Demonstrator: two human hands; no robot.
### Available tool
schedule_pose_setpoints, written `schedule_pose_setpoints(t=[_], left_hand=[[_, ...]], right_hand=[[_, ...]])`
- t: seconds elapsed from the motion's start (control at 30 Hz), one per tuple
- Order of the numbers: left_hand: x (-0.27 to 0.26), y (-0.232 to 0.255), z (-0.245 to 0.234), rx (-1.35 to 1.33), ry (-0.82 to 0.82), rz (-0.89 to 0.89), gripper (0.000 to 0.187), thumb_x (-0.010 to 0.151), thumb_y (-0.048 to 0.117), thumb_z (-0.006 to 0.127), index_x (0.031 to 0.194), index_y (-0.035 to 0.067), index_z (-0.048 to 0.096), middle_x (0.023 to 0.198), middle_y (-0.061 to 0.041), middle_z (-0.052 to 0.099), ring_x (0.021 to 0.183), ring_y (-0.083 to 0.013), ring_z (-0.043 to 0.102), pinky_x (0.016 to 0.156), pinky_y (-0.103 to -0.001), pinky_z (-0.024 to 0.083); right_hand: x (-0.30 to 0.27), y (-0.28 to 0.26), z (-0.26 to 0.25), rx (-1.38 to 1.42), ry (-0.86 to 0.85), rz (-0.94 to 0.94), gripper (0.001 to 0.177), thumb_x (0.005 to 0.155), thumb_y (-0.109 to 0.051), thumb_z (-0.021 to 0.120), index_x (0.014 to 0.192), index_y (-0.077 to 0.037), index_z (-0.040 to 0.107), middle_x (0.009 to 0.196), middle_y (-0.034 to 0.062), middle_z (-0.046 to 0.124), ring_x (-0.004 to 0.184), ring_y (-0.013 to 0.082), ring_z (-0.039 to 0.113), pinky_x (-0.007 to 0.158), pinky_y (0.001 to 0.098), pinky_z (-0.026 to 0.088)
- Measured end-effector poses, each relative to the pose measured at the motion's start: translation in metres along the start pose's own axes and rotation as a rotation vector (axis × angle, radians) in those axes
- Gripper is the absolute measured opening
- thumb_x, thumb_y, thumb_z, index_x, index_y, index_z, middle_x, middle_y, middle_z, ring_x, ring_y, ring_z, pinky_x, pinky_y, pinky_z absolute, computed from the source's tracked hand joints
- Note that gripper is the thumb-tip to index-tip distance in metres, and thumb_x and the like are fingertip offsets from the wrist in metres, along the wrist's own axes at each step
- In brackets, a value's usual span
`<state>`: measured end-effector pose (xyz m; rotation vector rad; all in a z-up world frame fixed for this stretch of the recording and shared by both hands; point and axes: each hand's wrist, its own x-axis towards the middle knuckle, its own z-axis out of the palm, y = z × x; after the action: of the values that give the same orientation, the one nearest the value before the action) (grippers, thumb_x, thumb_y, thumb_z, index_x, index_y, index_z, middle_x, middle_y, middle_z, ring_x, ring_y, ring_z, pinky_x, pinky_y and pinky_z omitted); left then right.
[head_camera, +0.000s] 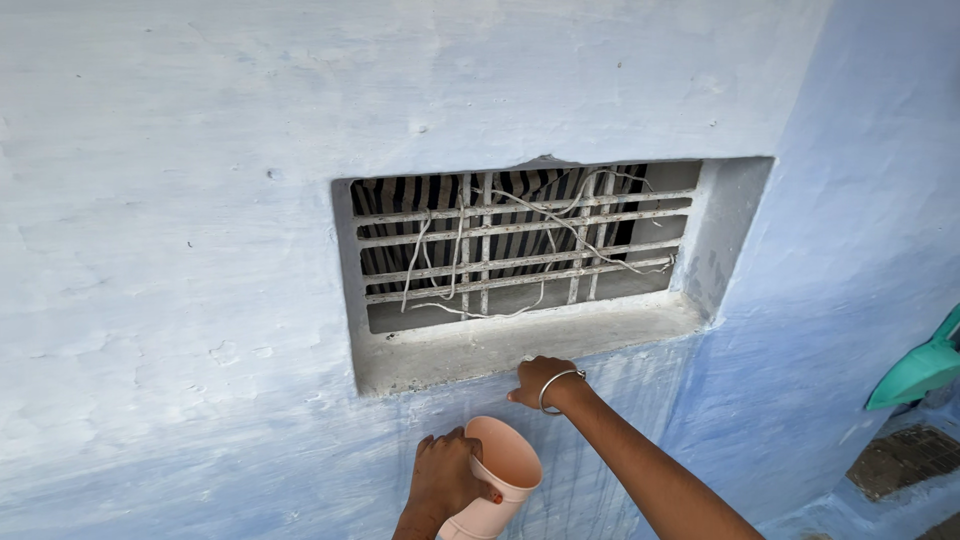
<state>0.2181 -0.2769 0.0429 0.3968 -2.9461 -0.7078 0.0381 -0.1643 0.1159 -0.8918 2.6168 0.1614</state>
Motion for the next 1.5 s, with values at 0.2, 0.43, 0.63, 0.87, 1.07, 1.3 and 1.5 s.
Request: schedule_pose_setpoints(t=[0.2,0.43,0.63,0.87,1.07,1.3,1.5], left_hand=[[0.007,0.039,-0.012,-0.161,0.044,0.102,0.05,0.05,0.036,0.098,0.088,0.012,0.077,0.126,0.0,0.068,0.117,-0.0208,0.065,0.11,-0.041,0.044],[-0.002,0.07,-0.011,-0.078,0.287,0.366,0.059,0.048,0.028,0.099,0.099,0.009,0.076,0.15,-0.016,0.049,0.134,-0.0298,0.051,0.105,-0.043,0.048],[-0.006,0.086,-0.039,-0.039,0.422,0.416,0.049,0.053,0.023,0.097,0.092,0.005,0.072,0.156,-0.016,0.044,0.139,-0.0304,0.049,0.099,-0.042,0.053],[0.01,0.103,-0.075,0.037,0.466,0.396,0.05,0.057,0.024,0.096,0.096,0.005,0.07,0.158,-0.012,0.042,0.139,-0.0301,0.048,0.097,-0.043,0.054],[0.019,0.098,-0.085,0.08,0.55,0.425,0.052,0.056,0.021,0.095,0.099,0.006,0.071,0.155,-0.012,0.044,0.141,-0.0299,0.046,0.099,-0.042,0.053],[0.021,0.081,-0.078,0.148,0.45,0.425,0.046,0.057,0.012,0.094,0.096,0.002,0.072,0.157,-0.009,0.043,0.139,-0.0276,0.048,0.099,-0.042,0.053],[0.024,0.071,-0.079,0.174,0.312,0.36,0.045,0.056,0.015,0.094,0.096,0.004,0.075,0.16,-0.007,0.041,0.124,-0.0273,0.062,0.097,-0.04,0.055]], right_hand=[[0.047,0.031,0.071,0.544,-0.425,-0.128,0.039,0.094,-0.031,0.059,0.114,-0.001,0.073,0.109,0.0159,0.078,0.101,0.0283,0.076,0.086,0.0425,0.06],[0.041,0.052,0.111,0.721,-0.445,-0.074,0.033,0.093,-0.028,0.059,0.108,-0.002,0.073,0.106,0.0164,0.077,0.099,0.0297,0.075,0.086,0.0434,0.058],[0.037,0.049,0.051,0.844,-0.189,-0.084,0.029,0.093,-0.026,0.059,0.103,-0.003,0.073,0.104,0.0168,0.077,0.097,0.031,0.074,0.085,0.0442,0.057],[0.024,0.047,0.002,0.796,0.01,-0.112,0.025,0.092,-0.023,0.058,0.096,-0.004,0.072,0.101,0.0172,0.076,0.095,0.0324,0.074,0.084,0.0452,0.056],[0.03,0.027,-0.014,0.368,0.357,-0.185,0.021,0.089,-0.021,0.062,0.09,-0.004,0.072,0.098,0.0184,0.075,0.093,0.0346,0.073,0.084,0.0459,0.055],[0.025,-0.002,0.005,0.112,0.466,-0.11,0.018,0.076,-0.015,0.077,0.089,-0.003,0.076,0.096,0.0184,0.076,0.093,0.0319,0.074,0.082,0.0407,0.058],[0.035,-0.002,0.023,0.245,0.248,-0.059,0.011,0.078,-0.014,0.075,0.08,-0.007,0.066,0.08,0.0101,0.065,0.074,0.022,0.06,0.065,0.0333,0.049]])
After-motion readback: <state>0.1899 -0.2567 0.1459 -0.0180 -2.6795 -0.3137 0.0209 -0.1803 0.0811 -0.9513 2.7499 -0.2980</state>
